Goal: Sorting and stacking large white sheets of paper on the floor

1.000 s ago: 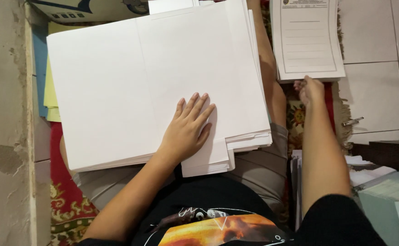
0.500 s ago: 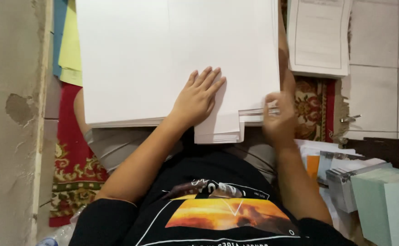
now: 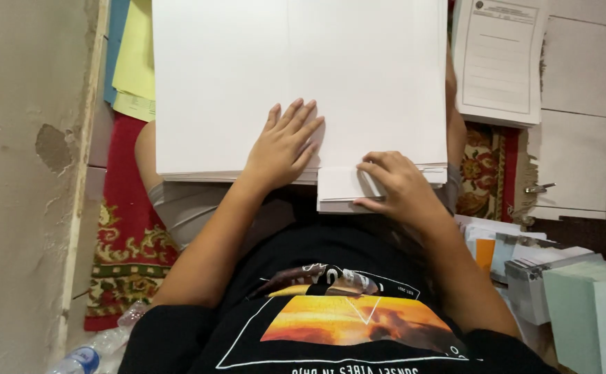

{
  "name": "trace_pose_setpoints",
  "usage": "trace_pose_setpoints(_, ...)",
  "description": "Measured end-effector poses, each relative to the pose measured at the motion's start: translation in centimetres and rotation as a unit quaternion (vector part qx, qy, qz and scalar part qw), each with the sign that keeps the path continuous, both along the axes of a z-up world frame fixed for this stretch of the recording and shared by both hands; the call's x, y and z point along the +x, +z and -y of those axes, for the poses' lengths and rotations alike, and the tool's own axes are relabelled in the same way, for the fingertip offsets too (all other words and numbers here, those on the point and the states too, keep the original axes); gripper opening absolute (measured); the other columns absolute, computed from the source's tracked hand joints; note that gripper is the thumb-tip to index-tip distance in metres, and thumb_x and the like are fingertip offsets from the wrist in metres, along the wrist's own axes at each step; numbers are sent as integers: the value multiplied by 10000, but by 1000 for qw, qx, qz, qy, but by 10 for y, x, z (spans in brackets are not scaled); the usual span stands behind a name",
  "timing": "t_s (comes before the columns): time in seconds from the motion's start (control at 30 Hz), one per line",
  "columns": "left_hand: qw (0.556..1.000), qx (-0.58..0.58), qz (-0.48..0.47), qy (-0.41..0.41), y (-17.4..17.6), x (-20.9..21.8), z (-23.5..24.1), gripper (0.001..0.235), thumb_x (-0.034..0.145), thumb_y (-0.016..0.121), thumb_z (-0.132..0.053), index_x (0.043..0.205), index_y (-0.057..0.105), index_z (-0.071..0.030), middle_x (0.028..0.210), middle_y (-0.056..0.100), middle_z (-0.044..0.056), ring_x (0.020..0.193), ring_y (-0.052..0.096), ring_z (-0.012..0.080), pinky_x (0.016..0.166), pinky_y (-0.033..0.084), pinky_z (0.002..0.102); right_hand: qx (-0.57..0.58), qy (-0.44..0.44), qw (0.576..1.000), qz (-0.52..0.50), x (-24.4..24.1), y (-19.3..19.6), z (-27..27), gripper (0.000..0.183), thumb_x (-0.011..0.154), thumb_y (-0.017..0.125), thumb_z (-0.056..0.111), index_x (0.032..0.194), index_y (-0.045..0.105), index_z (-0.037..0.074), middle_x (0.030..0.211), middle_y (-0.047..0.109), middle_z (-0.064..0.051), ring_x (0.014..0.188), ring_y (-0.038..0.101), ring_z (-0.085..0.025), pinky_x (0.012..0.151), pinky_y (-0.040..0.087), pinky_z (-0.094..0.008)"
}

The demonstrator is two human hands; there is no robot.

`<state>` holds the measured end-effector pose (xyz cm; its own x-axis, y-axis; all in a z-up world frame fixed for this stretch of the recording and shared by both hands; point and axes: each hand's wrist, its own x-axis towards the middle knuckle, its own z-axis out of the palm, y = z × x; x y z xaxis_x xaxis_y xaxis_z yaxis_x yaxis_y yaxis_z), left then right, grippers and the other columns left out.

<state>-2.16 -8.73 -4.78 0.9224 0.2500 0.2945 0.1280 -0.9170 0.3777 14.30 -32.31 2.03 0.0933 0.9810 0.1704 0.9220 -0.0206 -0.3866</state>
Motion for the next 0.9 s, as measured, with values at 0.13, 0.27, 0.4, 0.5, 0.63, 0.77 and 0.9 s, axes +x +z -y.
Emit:
trace_pose_setpoints(0.13,999,-15,16,-29,9,-3,-5,567,1017,556,-556,1466,571,-210,1610,441,93,1523,340,318,1217,185,583,-51,-37,997,-48,7,15,-1,657,753,867,361,1301,646,74,1216,674,-160,1171,631,-378,975,496,-480)
trace_pose_setpoints(0.27,996,-41,-29,-77,15,-7,-9,1050,696,700,-837,1517,509,-211,1643,396,108,1549,284,345,1235,129,623,-82,-37,994,-55,7,14,0,691,761,857,387,1355,623,122,1267,652,-135,1244,605,-351,1006,473,-469)
trace_pose_setpoints(0.4,994,-34,-68,-78,16,-6,-9,1290,547,732,-892,1571,434,-168,1665,356,121,1562,244,350,1247,91,633,-86,-41,994,-50,5,19,1,684,786,837,379,1380,610,128,1289,642,-141,1262,595,-364,999,472,-481)
trace_pose_setpoints(0.5,994,-18,-80,-74,16,-5,-8,1315,544,702,-900,1587,403,-158,1676,336,121,1571,220,341,1255,72,626,-72,-44,996,29,11,-6,3,719,777,826,409,1404,595,144,1357,595,-136,1314,549,-359,1002,464,-484)
trace_pose_setpoints(0.63,992,-7,-109,-71,22,-6,-7,1313,560,712,-903,1607,364,-190,1693,298,92,1578,197,318,1260,70,616,-83,-42,995,29,3,-11,2,822,736,846,444,1458,558,177,1437,533,-129,1394,469,-347,1062,401,-474)
trace_pose_setpoints(0.77,988,-3,-138,-70,26,-4,-6,1303,582,747,-861,1631,313,-223,1716,243,79,1591,142,315,1263,36,610,-76,-33,996,42,0,-15,0,814,740,840,448,1456,557,183,1449,525,-117,1405,461,-335,1078,382,-469)
trace_pose_setpoints(0.9,983,-1,-173,-63,32,-2,-5,1324,577,794,-800,1652,260,-242,1733,185,80,1599,86,320,1263,3,612,-68,-16,997,-13,0,1,-1,703,808,814,380,1434,576,168,1410,571,-116,1379,508,-328,1047,414,-460)
